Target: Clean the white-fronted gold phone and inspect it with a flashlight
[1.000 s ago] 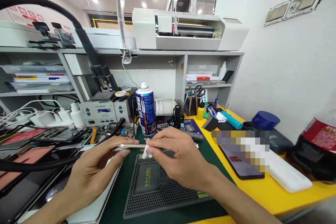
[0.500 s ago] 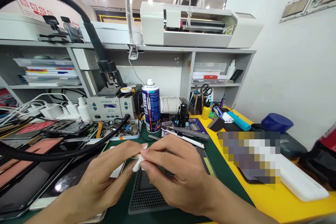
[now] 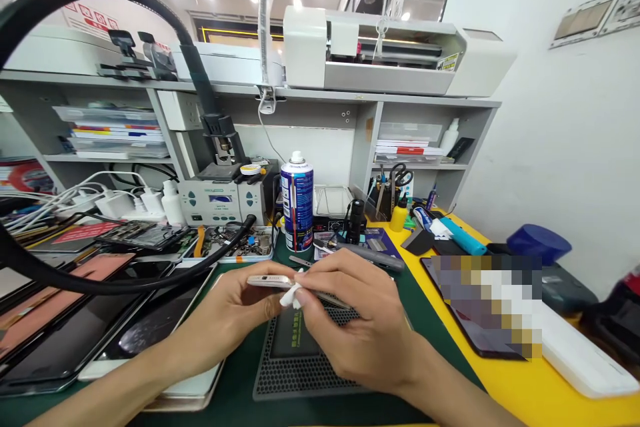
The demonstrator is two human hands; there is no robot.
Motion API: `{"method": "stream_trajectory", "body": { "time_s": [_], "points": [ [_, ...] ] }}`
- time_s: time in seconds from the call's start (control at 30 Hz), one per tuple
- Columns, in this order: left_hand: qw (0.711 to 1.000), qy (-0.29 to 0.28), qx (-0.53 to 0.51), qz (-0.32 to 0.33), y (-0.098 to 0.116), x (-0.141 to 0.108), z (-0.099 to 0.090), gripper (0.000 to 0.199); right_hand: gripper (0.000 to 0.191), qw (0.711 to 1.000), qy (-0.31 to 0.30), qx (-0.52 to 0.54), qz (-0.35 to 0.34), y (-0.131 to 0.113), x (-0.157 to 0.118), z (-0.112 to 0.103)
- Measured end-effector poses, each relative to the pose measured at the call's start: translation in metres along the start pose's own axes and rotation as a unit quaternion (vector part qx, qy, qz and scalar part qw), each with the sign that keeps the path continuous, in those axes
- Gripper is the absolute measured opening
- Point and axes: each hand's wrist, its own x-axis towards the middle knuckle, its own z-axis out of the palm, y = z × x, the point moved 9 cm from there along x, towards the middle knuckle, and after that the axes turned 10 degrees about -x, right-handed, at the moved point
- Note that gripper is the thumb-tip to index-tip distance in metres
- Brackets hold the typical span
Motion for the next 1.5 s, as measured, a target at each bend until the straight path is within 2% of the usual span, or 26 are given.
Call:
{"method": "stream_trajectory", "body": {
  "time_s": [0.1, 0.2, 0.37, 0.5, 0.6, 0.7, 0.9, 1.07, 1.5],
  "points": [
    [0.999, 0.009, 0.039, 0.017, 0.000, -0.002, -0.003, 0.016, 0.025, 1.000, -0.006, -0.002, 0.006, 0.005, -0.002, 0.002],
    [0.989, 0.007, 0.131, 0.074, 0.011, -0.006, -0.003, 0.015, 0.027, 1.000, 0.002, 0.008, 0.007, 0.008, -0.003, -0.001],
    [0.945, -0.010, 0.231, 0.231, 0.039, -0.017, 0.004, 0.025, 0.033, 1.000, 0.004, 0.018, -0.008, 0.002, -0.003, -0.006],
    [0.915, -0.030, 0.288, 0.280, 0.041, -0.022, 0.007, 0.037, 0.032, 1.000, 0.004, 0.017, -0.024, -0.003, -0.001, -0.006],
    [0.903, -0.061, 0.321, 0.278, 0.037, -0.024, 0.012, 0.038, 0.029, 0.999, -0.007, 0.018, -0.035, -0.006, 0.001, -0.003],
    [0.903, -0.073, 0.336, 0.256, 0.033, -0.023, 0.014, 0.036, 0.025, 0.999, -0.027, 0.015, -0.042, -0.008, 0.002, 0.000],
    [0.913, -0.089, 0.336, 0.215, 0.026, -0.020, 0.017, 0.026, 0.020, 0.996, -0.078, 0.042, -0.008, -0.003, 0.001, 0.009],
    [0.931, -0.081, 0.300, 0.193, 0.026, -0.018, 0.016, 0.028, 0.020, 0.993, -0.093, 0.065, 0.012, -0.002, -0.001, 0.015],
    [0.923, -0.084, 0.303, 0.220, 0.027, -0.018, 0.019, 0.019, 0.022, 0.993, -0.089, 0.066, 0.034, 0.000, -0.004, 0.020]
  ]
}}
